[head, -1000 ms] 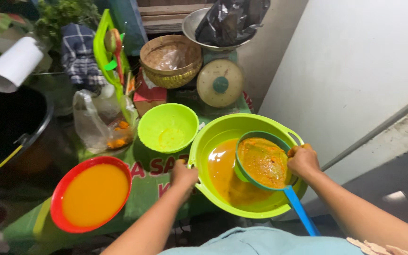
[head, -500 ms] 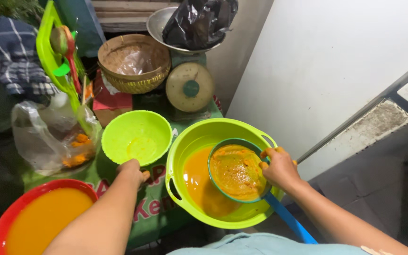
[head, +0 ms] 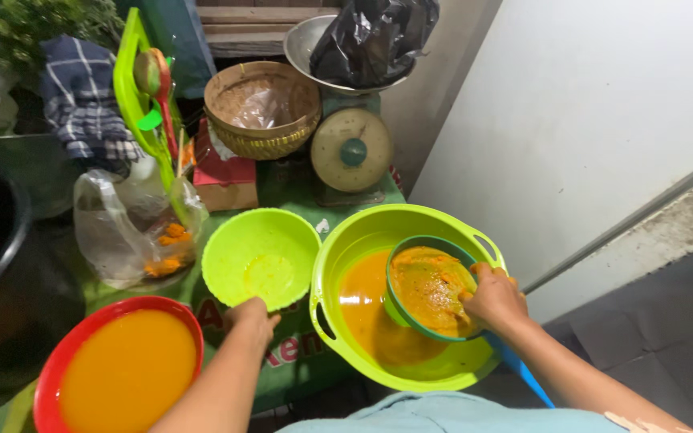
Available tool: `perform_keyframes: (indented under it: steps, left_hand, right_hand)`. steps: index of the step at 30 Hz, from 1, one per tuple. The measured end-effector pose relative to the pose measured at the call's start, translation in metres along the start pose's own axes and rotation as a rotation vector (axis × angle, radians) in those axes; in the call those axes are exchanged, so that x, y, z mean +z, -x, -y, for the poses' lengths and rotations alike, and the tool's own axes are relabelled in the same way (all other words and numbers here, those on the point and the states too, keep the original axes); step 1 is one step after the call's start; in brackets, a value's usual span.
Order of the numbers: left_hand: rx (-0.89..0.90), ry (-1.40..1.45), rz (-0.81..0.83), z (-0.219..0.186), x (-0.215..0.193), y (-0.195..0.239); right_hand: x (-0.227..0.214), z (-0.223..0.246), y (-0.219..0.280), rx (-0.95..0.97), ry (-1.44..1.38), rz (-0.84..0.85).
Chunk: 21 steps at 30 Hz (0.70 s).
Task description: The person pours an orange puree through a blue strainer into a red bowl, using a green scoop to transfer liquid from a green basin. They repeatedly press the pulp in the strainer with their hand to extract juice, then rinse the strainer and scoop with water from the basin. The process continues with multiple scoops and hand presses.
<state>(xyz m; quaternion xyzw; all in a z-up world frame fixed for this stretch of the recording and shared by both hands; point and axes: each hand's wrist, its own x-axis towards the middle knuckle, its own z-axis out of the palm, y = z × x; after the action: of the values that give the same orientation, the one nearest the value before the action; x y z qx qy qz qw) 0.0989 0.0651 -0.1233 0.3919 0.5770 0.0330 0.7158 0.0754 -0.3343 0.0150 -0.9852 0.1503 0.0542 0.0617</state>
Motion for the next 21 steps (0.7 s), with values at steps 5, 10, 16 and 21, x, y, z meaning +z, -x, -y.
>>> perform_keyframes:
  steps: [5, 10, 16, 21]
  left_hand:
    - [0.072, -0.063, 0.069, 0.018, -0.03, 0.022]
    - [0.076, -0.091, 0.02, 0.025, -0.049, 0.031]
    - [0.112, -0.162, 0.039, 0.029, -0.074, 0.049]
    - [0.137, -0.194, 0.051, 0.04, -0.092, 0.049]
  right_hand:
    - [0.003, 0.026, 0.002, -0.078, -0.003, -0.031]
    - [0.005, 0.067, 0.022, -0.319, -0.133, -0.148]
    - [0.003, 0.117, 0.081, -0.631, -0.14, -0.172]
    - [-0.003, 0.137, 0.111, -0.862, -0.195, -0.16]
